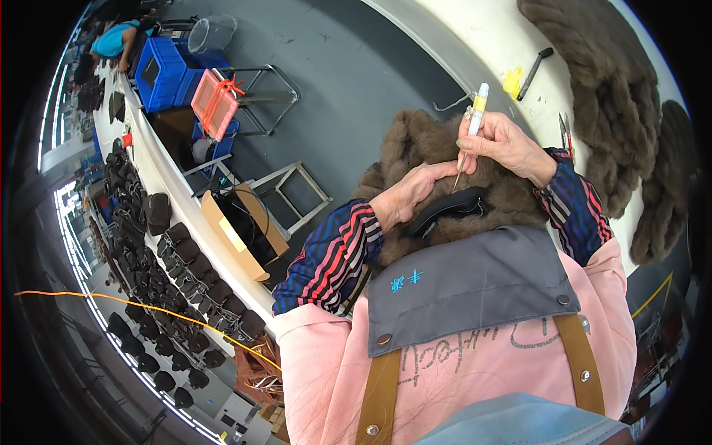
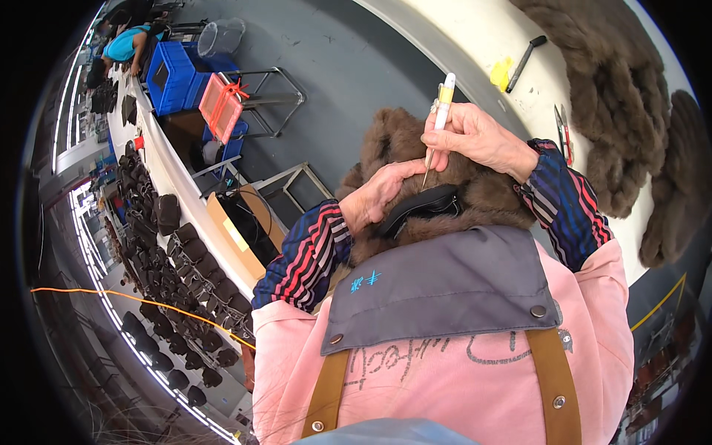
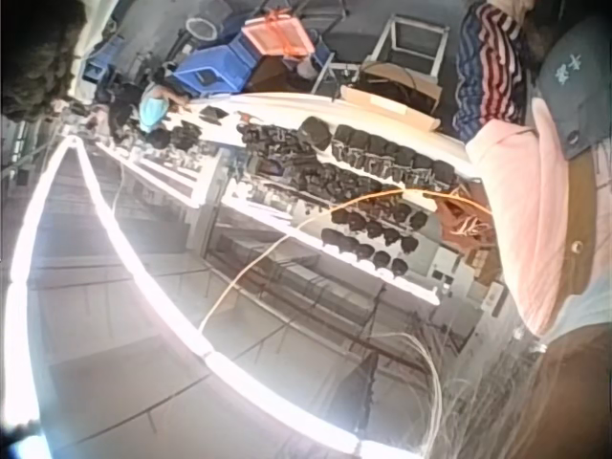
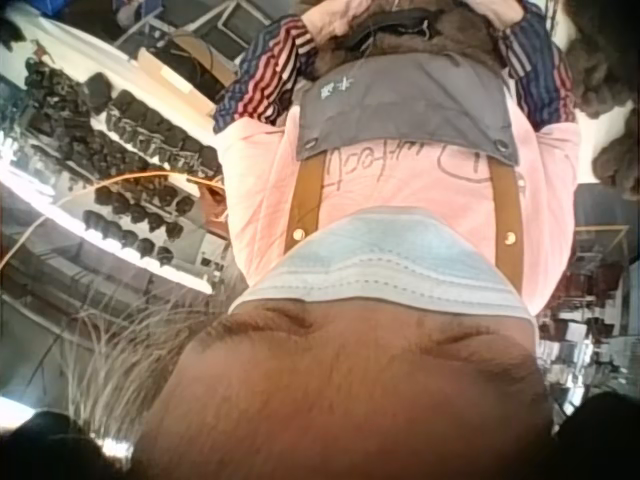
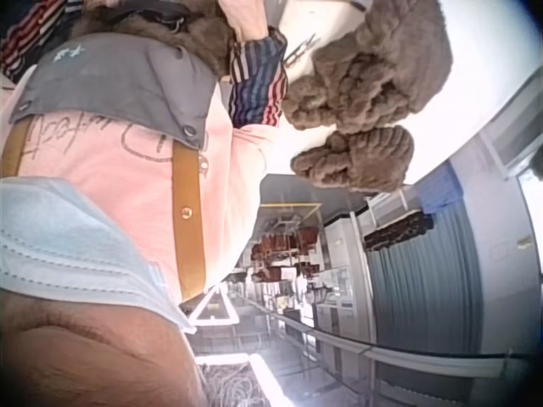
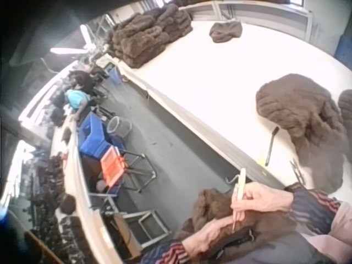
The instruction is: The person sews a brown fur piece onto a black shoe using a needle and thread. They repeatedly insert the needle through the fur and shoe, pull the thread, and adjust the fur alignment. The person also uses a small knife to trim or adjust the fur and a pen-like tool to mark or guide the stitching.
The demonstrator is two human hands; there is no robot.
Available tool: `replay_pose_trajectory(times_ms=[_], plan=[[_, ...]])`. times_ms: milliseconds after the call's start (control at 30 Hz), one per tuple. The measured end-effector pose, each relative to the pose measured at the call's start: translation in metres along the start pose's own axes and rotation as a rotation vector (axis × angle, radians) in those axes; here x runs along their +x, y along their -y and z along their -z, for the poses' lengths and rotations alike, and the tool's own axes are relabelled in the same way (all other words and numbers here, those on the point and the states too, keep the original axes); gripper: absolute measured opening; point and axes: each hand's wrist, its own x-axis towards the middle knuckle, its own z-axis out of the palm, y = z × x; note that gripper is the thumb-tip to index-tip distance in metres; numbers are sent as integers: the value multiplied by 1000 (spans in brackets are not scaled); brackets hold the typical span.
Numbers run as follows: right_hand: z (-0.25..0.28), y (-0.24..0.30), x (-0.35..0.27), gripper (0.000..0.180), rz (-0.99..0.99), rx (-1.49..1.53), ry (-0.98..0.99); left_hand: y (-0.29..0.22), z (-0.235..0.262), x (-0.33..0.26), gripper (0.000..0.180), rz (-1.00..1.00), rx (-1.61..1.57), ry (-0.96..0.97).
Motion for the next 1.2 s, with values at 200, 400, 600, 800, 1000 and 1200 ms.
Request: replay_pose_trajectory(times_ms=[200, 400, 600, 800, 1000, 1200], plan=[[1, 0, 0, 14, -4, 9, -6, -1, 1, 1, 36, 0, -5, 43], [-3, 5, 1, 12, -75, -61, 49, 11, 3, 13, 26, -7, -2, 27], [-8, 3, -4, 12, -50, -115, 36, 7, -7, 4, 24, -114, 32, -60], [2, 4, -2, 18, -33, -1, -25, 14, 0, 15, 41, -127, -77, -72], [10, -2, -6, 18, -27, -24, -47, -2, 13, 0, 41, -56, 253, 56], [9, -1, -7, 19, 0, -9, -74, 7, 11, 2, 51, -146, 135, -30]])
